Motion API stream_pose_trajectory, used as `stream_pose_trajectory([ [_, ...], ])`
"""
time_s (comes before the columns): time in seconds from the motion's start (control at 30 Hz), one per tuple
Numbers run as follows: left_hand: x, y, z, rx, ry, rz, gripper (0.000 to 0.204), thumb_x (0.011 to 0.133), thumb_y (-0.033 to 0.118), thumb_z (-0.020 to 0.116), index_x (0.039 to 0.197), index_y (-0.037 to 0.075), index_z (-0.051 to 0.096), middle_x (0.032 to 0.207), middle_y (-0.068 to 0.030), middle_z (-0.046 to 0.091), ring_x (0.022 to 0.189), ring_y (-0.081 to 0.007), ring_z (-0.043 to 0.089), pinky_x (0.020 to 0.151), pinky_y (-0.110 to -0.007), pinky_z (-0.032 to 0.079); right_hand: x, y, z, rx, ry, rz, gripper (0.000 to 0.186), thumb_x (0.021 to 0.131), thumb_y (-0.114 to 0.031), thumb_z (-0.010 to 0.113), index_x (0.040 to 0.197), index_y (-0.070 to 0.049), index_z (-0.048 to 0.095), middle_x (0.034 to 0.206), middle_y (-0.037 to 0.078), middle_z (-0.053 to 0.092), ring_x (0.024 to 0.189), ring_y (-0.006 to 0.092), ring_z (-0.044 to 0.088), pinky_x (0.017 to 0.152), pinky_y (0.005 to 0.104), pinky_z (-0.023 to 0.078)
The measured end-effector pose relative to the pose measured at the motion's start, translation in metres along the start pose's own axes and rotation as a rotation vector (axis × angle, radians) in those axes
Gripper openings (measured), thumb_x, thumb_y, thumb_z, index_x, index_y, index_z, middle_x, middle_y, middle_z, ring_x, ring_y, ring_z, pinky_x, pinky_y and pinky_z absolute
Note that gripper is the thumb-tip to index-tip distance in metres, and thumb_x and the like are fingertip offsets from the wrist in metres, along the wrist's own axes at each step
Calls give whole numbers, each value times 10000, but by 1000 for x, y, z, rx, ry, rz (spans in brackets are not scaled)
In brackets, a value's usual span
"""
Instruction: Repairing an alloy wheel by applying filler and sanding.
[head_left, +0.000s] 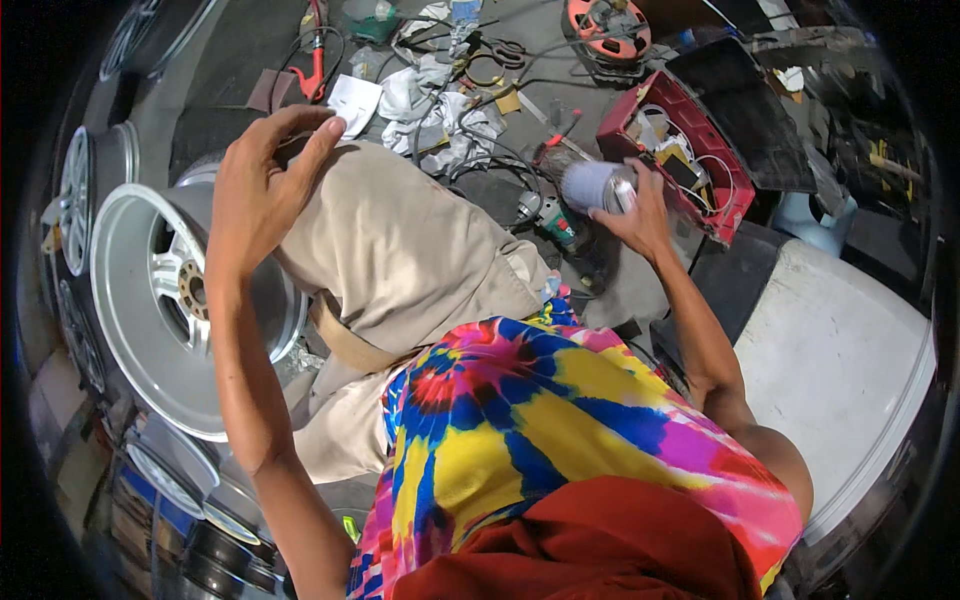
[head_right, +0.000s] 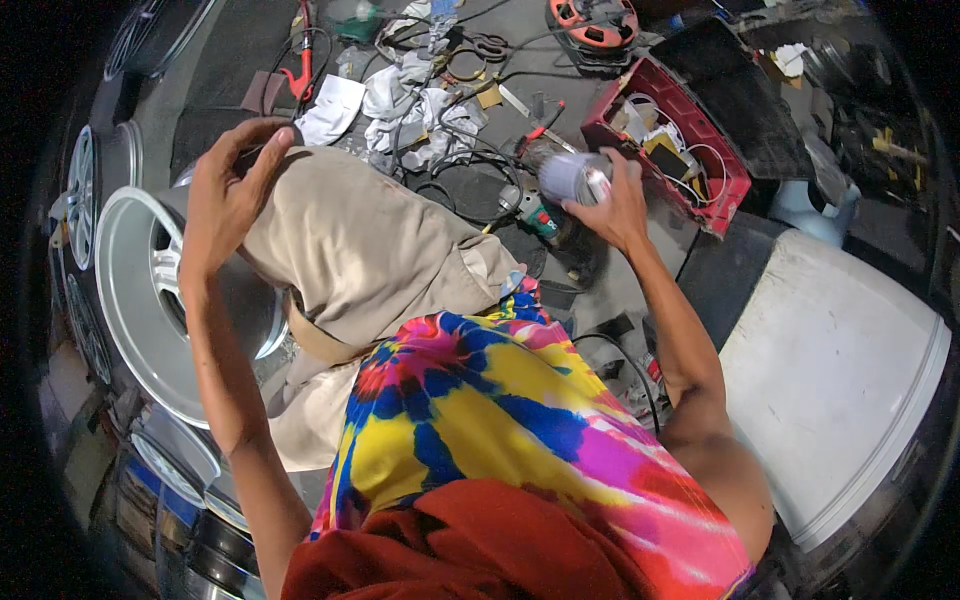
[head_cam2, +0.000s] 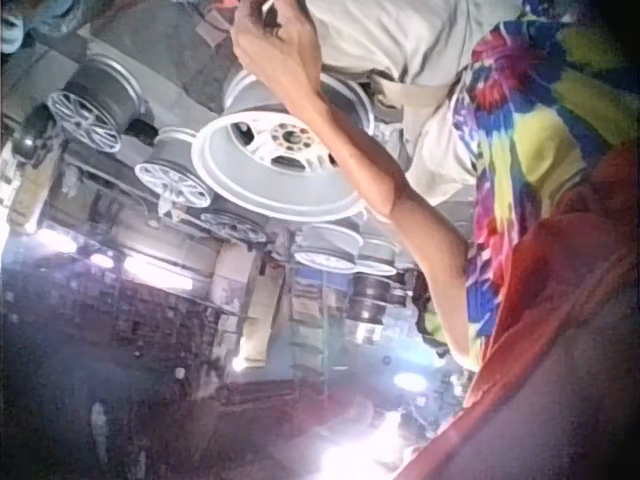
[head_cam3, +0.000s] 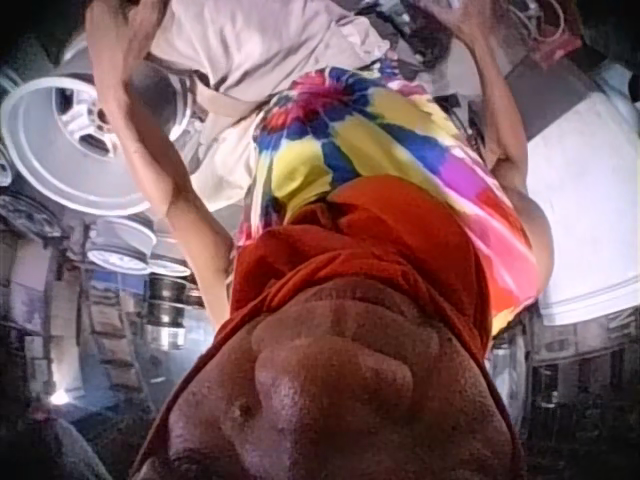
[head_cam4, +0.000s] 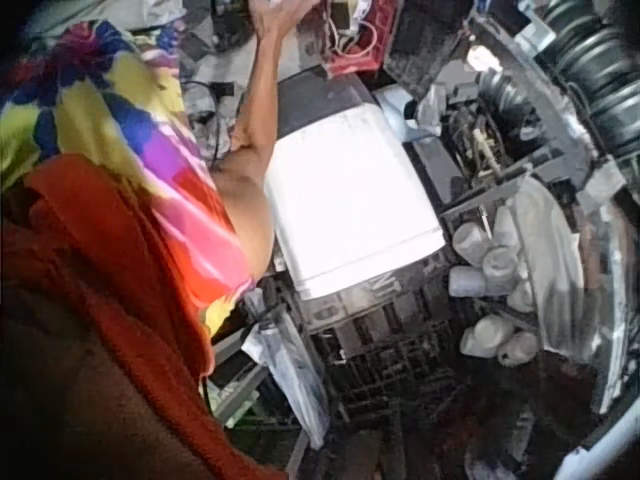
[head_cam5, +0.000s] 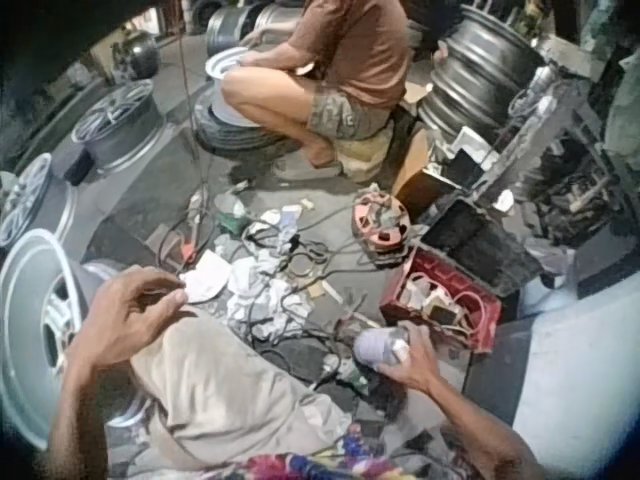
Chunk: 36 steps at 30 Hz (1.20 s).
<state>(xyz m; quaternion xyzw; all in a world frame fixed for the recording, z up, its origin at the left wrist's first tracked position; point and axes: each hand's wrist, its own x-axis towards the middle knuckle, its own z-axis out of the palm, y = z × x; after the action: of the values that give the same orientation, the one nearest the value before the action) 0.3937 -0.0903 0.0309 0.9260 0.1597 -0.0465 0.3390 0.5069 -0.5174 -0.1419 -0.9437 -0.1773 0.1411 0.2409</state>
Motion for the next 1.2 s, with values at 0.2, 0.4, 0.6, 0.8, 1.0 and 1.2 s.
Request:
stream_pose_trajectory([
  [0.2,-11,-3,0,113,133,68,304,947,282,633,1035,-2,693,924,-170,684,862,-246,657,809,-316,486,107,-28,58,-97,-16,-140,960,595,-389,886,1365,-109,385,1241,230,467,1173,440,488,971,495,451],
  [0.4,-20,-4,1,30,210,-41,302,904,292,677,985,3,712,894,-168,679,854,-280,654,805,-338,487,169,-46,111,-330,-286,0,1010,566,-438,886,1388,-149,374,1289,221,411,1166,458,502,940,534,481],
  [0.6,-12,-6,2,-78,191,-45,304,906,274,682,990,-18,704,913,-166,691,822,-247,667,768,-318,496,184,-52,126,-239,-84,-84,1004,604,-410,881,1429,-188,355,1310,199,386,1199,445,450,968,511,477],
  [0.8,-6,-2,5,-63,196,-79,310,906,284,677,977,-17,704,889,-161,695,821,-248,677,767,-319,494,186,-43,121,-220,-19,-139,996,586,-467,896,1399,-130,430,1318,194,386,1215,416,438,1003,500,446],
  [1.0,-10,-3,0,-33,165,-49,271,939,207,639,1006,-52,678,897,-125,697,854,-143,642,801,-268,481,181,-45,114,-212,46,-182,997,544,-469,913,1342,-63,474,1263,189,425,1196,399,436,979,486,448],
  [1.2,-8,-7,4,-52,228,-51,316,889,316,682,969,12,718,898,-144,705,820,-259,667,754,-322,489,194,-58,109,-318,12,-134,906,517,-415,936,1203,-27,490,1202,166,439,1160,383,455,957,468,458],
])
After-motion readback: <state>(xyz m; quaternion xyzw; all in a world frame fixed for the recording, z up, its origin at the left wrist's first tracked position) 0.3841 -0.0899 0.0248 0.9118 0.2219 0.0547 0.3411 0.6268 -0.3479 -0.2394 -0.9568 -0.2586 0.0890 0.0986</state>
